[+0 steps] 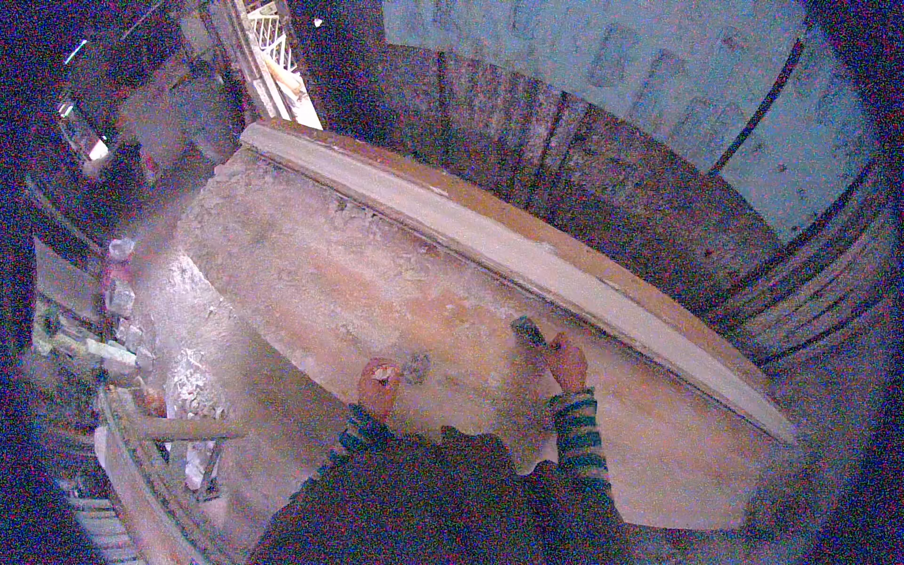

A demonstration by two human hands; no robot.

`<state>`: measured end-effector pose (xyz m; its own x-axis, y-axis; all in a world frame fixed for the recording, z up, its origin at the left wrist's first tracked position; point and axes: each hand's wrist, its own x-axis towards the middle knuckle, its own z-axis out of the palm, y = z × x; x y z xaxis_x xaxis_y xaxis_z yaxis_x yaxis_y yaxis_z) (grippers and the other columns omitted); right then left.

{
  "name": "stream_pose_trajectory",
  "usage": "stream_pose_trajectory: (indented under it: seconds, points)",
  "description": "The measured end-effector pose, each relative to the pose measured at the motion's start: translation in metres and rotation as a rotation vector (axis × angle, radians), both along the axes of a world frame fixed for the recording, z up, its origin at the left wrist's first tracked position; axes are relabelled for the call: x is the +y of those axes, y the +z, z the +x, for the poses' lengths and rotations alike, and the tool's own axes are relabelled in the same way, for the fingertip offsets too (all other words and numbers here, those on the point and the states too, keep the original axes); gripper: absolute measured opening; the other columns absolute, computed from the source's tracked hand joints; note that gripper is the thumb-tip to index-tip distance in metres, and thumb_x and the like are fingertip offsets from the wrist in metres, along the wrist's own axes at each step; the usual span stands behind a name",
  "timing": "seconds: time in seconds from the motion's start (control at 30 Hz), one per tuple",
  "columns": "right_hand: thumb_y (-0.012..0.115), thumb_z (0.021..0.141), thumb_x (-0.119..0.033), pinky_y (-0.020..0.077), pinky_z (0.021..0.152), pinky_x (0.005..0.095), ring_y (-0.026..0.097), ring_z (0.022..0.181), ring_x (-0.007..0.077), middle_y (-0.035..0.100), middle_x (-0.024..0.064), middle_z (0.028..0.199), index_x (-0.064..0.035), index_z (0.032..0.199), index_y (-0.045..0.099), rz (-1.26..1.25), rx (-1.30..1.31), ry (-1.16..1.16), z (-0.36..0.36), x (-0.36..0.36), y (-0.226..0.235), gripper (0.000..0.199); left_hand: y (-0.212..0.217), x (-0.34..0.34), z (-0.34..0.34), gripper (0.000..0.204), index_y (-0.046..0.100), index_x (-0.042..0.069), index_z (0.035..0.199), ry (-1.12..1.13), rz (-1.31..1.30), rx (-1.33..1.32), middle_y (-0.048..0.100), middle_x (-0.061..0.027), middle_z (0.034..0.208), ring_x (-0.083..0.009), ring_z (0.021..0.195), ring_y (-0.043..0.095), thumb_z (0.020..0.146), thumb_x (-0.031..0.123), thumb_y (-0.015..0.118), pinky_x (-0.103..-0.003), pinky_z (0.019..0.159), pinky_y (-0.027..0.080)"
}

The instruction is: The person scrapes a thick, light-colored paste off a large curved wooden surface using a small metal scraper. They repeatedly lift and remove chunks of the material, working along the length of the surface.

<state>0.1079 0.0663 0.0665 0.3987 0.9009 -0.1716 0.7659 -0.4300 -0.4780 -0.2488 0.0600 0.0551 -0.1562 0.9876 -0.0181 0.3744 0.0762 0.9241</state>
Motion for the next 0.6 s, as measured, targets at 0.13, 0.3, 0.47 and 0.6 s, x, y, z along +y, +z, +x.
stream_pose_trajectory:
  seconds: [0.13, 0.3, 0.47, 0.6]
  points:
    - [0.066, 0.07, -0.036, 0.0451, 0.059, 0.0394, 0.059, 0.065, 0.0292, 0.061, 0.0143, 0.069, -0.0045, 0.078, 0.061, 0.22, 0.042, 0.215, 0.009, 0.026, -0.038, 0.033, 0.0, 0.002, 0.0, 0.021, 0.057, 0.006, 0.09, -0.009, 0.014, 0.037, 0.062, -0.0105, 0.08, -0.0201, 0.073, 0.061, 0.074, 0.015, 0.068, -0.031, 0.065, 0.049]
    - [0.067, 0.069, -0.034, 0.0462, 0.063, 0.0387, 0.06, 0.068, 0.0295, 0.062, 0.0146, 0.072, -0.005, 0.08, 0.064, 0.072, 0.128, 0.363, -0.085, 0.107, -0.001, 0.032, 0.002, 0.001, 0.0, 0.021, 0.057, 0.007, 0.089, 0.017, 0.079, 0.069, 0.062, -0.0099, 0.08, -0.0199, 0.073, 0.061, 0.074, 0.014, 0.068, -0.031, 0.066, 0.049]
    - [0.066, 0.07, -0.032, 0.0458, 0.064, 0.0397, 0.061, 0.072, 0.0278, 0.064, 0.0119, 0.077, -0.0072, 0.095, 0.064, 0.247, 0.136, 0.526, -0.131, 0.134, -0.008, 0.036, -0.01, 0.003, -0.004, 0.02, 0.056, 0.006, 0.089, -0.039, 0.07, -0.043, 0.062, -0.0098, 0.082, -0.0208, 0.072, 0.061, 0.076, 0.016, 0.067, -0.031, 0.065, 0.049]
    - [0.065, 0.071, -0.031, 0.0395, 0.084, 0.0339, 0.056, 0.095, 0.0232, 0.06, 0.0103, 0.102, -0.0104, 0.116, 0.054, 0.154, 0.522, 0.658, -0.138, 0.112, 0.055, 0.05, 0.003, 0.001, -0.007, 0.024, 0.054, 0.009, 0.097, -0.035, -0.132, 0.005, 0.062, -0.0089, 0.087, -0.0174, 0.077, 0.062, 0.078, 0.016, 0.066, -0.031, 0.069, 0.05]
